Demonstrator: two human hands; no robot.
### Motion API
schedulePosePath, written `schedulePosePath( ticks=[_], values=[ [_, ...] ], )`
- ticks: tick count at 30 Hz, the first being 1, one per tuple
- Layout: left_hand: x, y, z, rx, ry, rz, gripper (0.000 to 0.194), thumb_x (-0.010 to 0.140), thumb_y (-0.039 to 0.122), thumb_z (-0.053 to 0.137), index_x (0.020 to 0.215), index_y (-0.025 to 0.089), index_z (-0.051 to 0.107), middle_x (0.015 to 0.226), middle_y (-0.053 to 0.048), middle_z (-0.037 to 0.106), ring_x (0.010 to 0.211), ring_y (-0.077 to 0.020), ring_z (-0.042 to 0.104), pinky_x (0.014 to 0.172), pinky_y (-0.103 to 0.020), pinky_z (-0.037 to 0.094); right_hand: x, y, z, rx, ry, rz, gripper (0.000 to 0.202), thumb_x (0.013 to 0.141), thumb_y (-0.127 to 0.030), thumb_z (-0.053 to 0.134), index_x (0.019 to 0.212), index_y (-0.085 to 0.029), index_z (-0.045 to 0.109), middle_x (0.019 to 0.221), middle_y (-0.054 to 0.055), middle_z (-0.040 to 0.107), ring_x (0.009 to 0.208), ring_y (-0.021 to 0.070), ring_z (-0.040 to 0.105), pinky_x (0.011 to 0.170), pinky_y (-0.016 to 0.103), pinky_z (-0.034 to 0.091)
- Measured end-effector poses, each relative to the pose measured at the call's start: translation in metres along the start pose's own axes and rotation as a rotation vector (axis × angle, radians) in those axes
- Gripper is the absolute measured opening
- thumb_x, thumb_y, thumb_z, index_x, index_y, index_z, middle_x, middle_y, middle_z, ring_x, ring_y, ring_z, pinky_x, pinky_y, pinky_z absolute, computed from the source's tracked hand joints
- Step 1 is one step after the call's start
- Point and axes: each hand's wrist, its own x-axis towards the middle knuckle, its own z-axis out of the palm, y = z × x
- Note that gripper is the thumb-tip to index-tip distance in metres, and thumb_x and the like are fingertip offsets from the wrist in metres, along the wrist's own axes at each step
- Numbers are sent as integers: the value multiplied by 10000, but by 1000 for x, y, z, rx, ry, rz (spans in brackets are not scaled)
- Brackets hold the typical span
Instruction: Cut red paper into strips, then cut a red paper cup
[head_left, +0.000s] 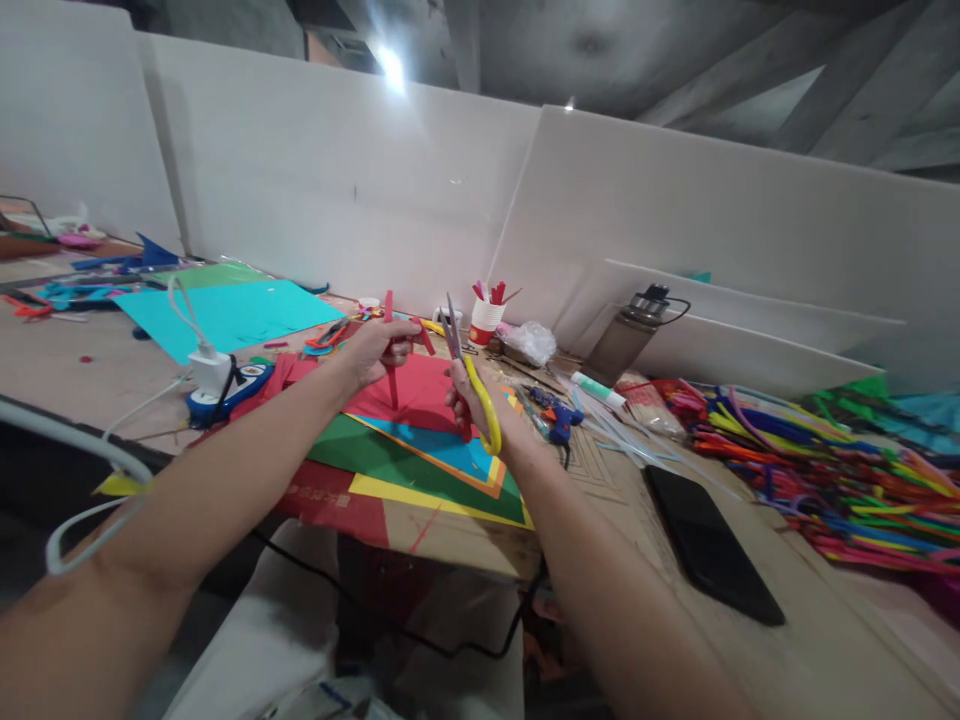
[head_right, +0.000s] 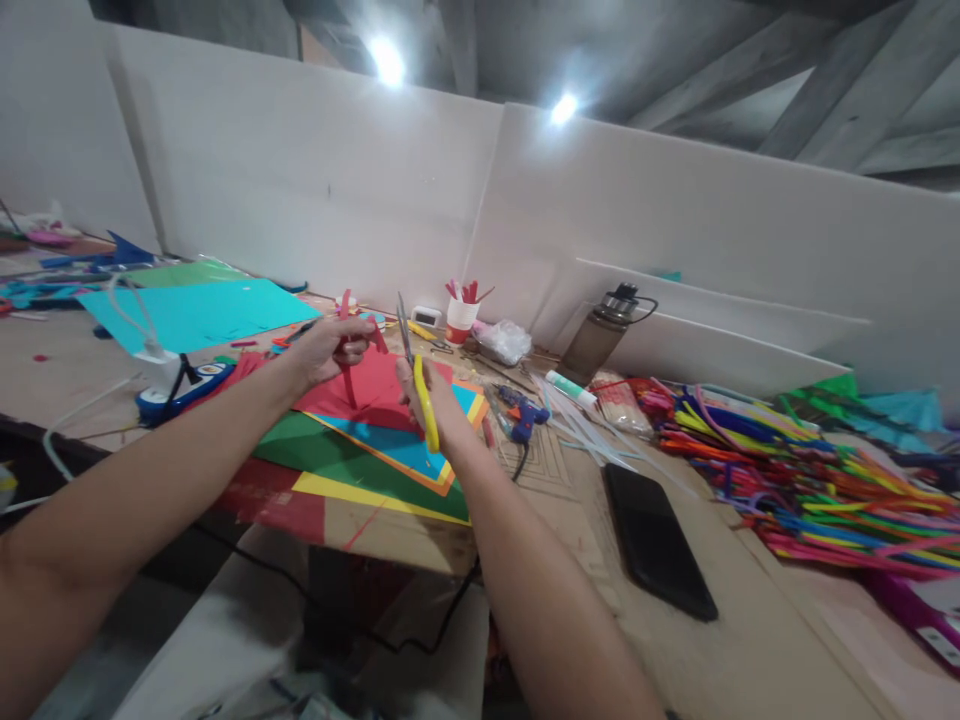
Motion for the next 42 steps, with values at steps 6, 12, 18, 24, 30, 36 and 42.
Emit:
schedulePosePath(
  ticks=[6,12,18,24,30,36,42],
  values=[
    [8,7,-15,-39,21,-14,87,675,74,653,671,93,569,537,39,457,373,6,311,316,-113,150,-9,-6,0,-59,-114,55,455,899,-611,425,1024,-184,520,659,-8,558,468,64,446,418,170,326],
    [8,3,-10,-13,26,-36,55,700,81,635,678,80,585,546,32,460,368,12,275,316,-120,140,-7,-7,-1,-133,-159,23,445,879,-619,459,964,-187,527,614,-33,525,443,70,448,385,169,335],
    [2,2,-3,30,44,8,77,689,88,643,656,86,573,517,44,426,374,6,280,328,-128,148,-6,-10,-2,-186,-150,42,457,859,-636,481,916,-183,517,621,-26,532,453,68,463,413,170,371],
    [3,-1,-1,67,36,5,81,682,101,643,664,95,565,498,61,386,369,5,257,337,-137,127,-8,-11,-1,-168,-152,51,487,859,-650,464,955,-179,541,616,-27,522,435,68,453,394,171,352],
    [3,-3,-1,91,30,30,109,695,126,643,652,103,546,532,34,449,381,7,272,349,-145,145,-10,-4,-2,-153,-160,36,532,856,-682,431,1017,-190,555,611,-30,513,418,73,446,365,173,354],
    [3,-6,-1,152,39,82,99,681,138,649,651,102,562,546,15,500,385,4,293,356,-156,158,-10,-7,0,-137,-136,50,586,848,-718,392,1021,-179,545,597,-35,492,397,77,435,338,184,353],
    [-1,-8,4,143,44,97,132,693,159,664,644,110,550,521,32,476,386,-2,292,359,-165,153,-10,-7,0,-110,-134,65,565,833,-702,452,994,-169,552,592,-37,497,407,70,436,358,177,354]
  ],
)
